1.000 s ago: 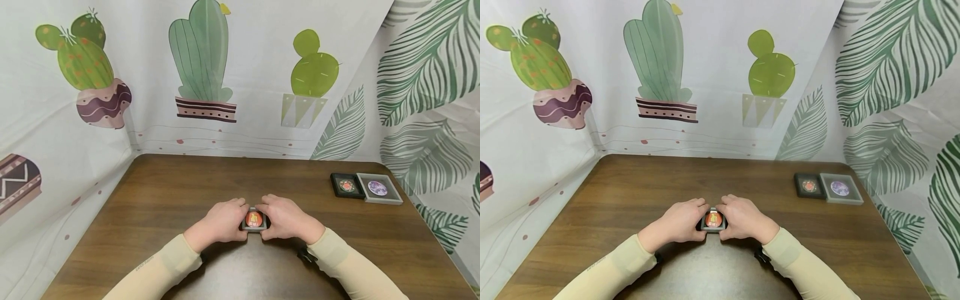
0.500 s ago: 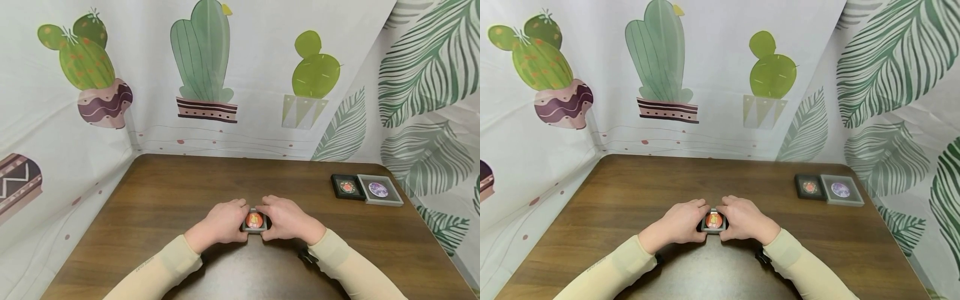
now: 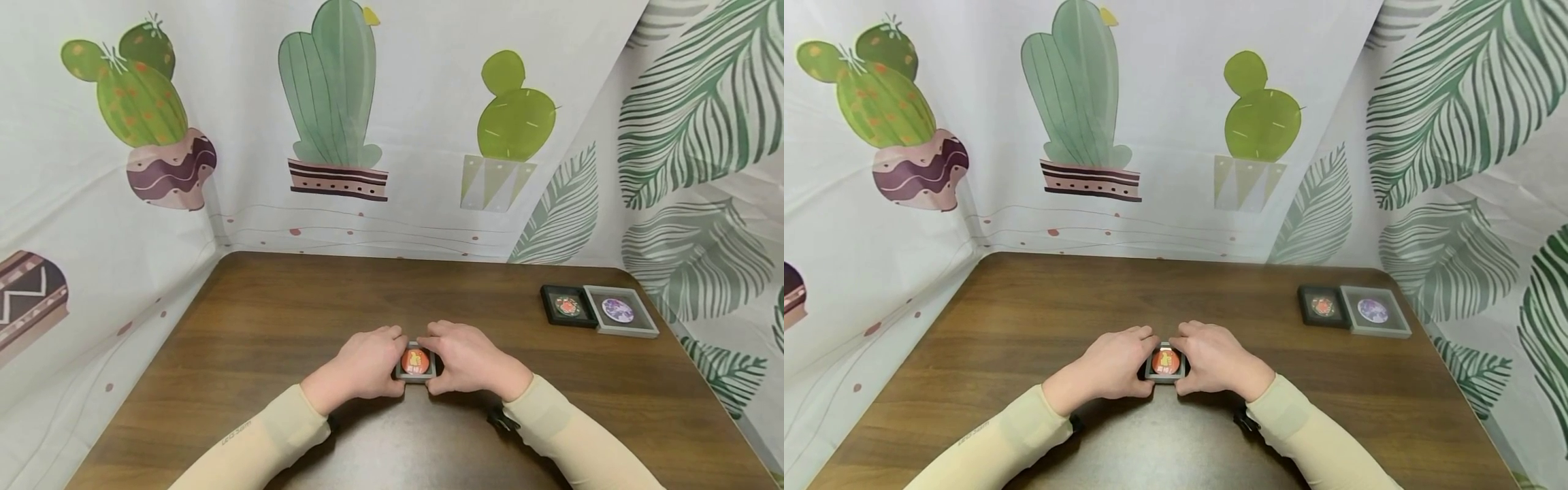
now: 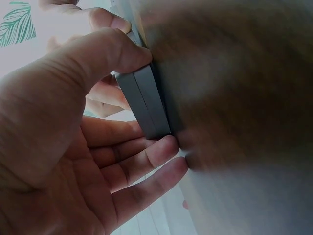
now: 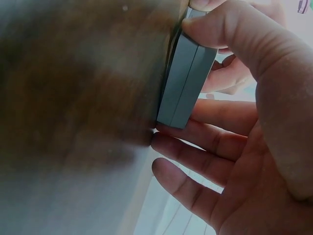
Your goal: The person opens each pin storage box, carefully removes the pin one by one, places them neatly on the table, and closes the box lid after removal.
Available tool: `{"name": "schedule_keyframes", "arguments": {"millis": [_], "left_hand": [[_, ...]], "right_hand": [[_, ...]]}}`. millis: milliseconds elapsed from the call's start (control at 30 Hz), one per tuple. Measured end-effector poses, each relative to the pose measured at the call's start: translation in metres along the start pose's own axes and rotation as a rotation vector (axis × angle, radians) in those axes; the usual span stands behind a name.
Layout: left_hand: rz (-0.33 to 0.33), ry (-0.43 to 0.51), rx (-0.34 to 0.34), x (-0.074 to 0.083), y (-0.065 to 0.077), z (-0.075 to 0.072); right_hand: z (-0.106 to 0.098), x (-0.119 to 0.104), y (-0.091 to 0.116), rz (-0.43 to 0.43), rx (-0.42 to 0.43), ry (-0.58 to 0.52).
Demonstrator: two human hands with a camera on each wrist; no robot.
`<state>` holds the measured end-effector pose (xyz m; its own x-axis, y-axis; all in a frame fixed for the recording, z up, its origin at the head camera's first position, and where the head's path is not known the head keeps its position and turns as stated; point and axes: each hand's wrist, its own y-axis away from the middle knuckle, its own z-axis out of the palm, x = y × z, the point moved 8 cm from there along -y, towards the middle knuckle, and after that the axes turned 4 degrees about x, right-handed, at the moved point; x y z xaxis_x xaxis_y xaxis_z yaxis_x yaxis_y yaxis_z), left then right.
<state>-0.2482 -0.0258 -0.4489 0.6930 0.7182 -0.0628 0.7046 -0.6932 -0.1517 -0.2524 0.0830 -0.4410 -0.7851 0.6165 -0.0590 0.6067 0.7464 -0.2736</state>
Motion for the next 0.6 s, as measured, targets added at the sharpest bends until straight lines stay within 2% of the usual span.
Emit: {"name": "schedule_keyframes", "arguments": {"millis": [600], "left_hand": [[-0.009,0.013,-0.001,0.0014,-0.0001,-0.0023]], "right_hand": [[-0.0004,-0.002,-0.0001,-0.009,0.005,0.024]]}}
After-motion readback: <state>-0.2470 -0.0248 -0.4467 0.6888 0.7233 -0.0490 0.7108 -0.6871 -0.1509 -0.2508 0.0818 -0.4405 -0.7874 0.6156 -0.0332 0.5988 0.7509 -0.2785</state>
